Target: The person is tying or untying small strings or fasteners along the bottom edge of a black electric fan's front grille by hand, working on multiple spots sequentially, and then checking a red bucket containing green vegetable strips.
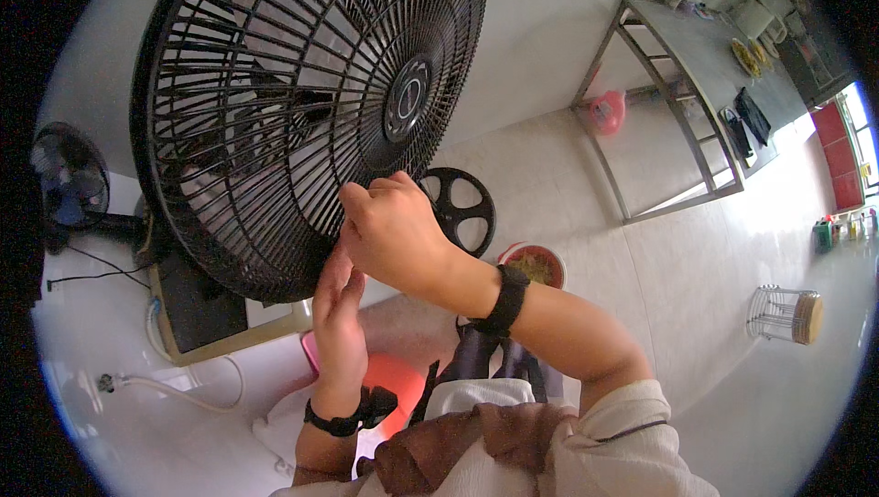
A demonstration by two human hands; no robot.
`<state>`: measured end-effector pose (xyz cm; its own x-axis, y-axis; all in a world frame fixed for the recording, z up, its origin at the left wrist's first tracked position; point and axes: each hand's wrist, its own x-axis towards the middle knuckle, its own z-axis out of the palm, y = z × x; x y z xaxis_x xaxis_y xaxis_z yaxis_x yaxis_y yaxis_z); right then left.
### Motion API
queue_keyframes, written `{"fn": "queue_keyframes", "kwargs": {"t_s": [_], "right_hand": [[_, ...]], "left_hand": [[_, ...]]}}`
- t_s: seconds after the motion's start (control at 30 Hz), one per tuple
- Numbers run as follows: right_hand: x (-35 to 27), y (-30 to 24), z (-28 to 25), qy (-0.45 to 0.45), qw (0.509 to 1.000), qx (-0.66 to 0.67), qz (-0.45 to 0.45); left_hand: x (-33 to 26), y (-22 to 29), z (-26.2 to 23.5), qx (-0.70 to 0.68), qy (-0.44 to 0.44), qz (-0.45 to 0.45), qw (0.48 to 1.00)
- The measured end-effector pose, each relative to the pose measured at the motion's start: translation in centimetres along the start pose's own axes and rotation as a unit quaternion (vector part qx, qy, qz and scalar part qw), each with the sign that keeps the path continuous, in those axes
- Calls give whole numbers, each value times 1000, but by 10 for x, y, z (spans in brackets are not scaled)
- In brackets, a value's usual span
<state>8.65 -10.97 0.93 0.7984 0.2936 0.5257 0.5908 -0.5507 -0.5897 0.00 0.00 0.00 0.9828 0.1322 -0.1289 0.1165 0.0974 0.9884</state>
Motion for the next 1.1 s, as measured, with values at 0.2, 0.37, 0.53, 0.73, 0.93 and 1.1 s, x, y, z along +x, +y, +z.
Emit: {"fn": "queue_keyframes", "kwargs": {"t_s": [0.2, 0.37, 0.53, 0.73, 0.93, 1.1], "right_hand": [[2, -10, 0, 4, 993, 108, 40], [2, -4, 3, 16, 999, 44, 5], [3, -8, -2, -18, 994, 105, 26], [8, -6, 3, -22, 1000, -2, -4], [7, -14, 0, -97, 988, 102, 70], [6, -6, -2, -123, 962, 217, 108]], "left_hand": [[-2, -2, -6, 40, 20, 30, 999], [-5, -5, -12, 104, 39, 53, 992], [-3, -3, -5, 86, 41, 54, 994], [-4, -7, -5, 101, 50, 74, 991], [-2, -9, -4, 80, 57, 61, 993], [-3, -8, -4, 20, 46, 41, 998]]}}
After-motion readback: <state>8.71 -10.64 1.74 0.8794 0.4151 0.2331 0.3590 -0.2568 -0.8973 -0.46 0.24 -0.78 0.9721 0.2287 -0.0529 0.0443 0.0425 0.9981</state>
